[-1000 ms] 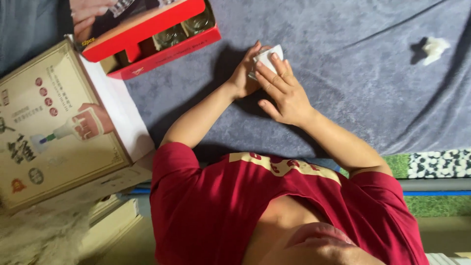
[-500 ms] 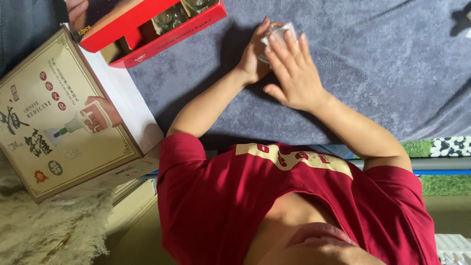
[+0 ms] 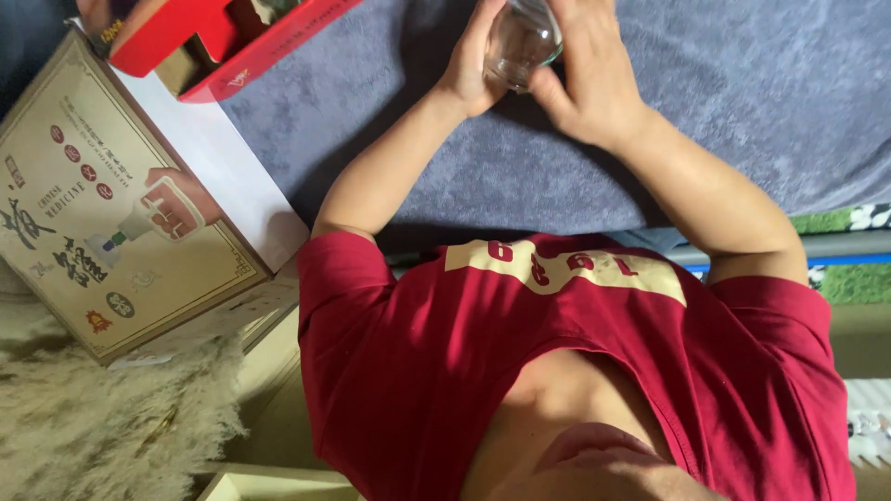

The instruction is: Cleaning glass cupping jars by wiping them thoroughly with a white cloth.

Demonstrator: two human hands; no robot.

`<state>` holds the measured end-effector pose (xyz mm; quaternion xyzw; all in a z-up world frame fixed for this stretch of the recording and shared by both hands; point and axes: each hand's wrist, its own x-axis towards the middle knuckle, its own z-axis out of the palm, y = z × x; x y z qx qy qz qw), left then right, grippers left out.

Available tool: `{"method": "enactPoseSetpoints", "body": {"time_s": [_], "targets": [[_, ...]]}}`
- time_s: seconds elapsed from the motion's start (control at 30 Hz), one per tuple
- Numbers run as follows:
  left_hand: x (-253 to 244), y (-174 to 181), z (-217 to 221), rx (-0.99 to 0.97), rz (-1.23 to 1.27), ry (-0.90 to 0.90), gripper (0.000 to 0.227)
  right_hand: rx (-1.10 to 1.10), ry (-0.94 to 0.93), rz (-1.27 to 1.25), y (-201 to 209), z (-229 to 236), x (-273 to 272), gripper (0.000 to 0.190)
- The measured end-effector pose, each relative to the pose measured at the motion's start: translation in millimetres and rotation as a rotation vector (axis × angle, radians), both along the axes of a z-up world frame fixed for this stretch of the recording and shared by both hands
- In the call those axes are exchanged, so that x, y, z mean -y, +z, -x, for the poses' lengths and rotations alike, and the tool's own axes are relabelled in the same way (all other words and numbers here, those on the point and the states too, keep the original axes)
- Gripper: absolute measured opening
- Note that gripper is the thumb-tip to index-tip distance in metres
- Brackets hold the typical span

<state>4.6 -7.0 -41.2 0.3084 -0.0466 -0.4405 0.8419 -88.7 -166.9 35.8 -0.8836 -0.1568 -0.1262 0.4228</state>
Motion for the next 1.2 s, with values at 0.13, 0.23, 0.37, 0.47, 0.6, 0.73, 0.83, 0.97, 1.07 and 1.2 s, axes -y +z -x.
{"method": "enactPoseSetpoints", "body": {"time_s": [0.13,0.23,0.37,0.47,0.6,0.73,0.83,0.97,1.07,1.2], "targets": [[-7,-4,-2,0.302,0.069,-0.099,0.065,0.026,0.035,-0.103,-1,-1,5,0.056],[-5,11,-7,0.43,0.055,-0.181,0.06,0.054,0.047,-0.112,-5,2,14,0.054],[-6,25,-6,0.535,0.118,-0.175,0.057,0.154,0.076,-0.198,-1,1,22,0.046],[-11,15,-6,0.504,0.074,-0.223,0.059,0.231,0.257,-0.303,7,-4,22,0.026],[-19,0,-7,0.478,0.031,-0.305,0.066,0.158,0.229,-0.111,0,-2,30,0.052],[-16,11,-6,0.497,0.096,-0.325,0.058,0.342,0.038,0.06,-6,0,34,0.06],[-21,-16,-7,0.452,0.13,-0.343,0.073,0.459,0.019,0.16,1,2,30,0.059],[-16,-4,-8,0.484,0.093,-0.354,0.067,0.465,0.127,0.115,7,-2,20,0.039],[-16,1,-7,0.539,0.034,-0.367,0.063,0.257,0.149,0.073,2,-3,25,0.056],[-14,0,-9,0.563,0.144,-0.346,0.069,0.312,0.006,0.172,-6,-1,29,0.073]]}}
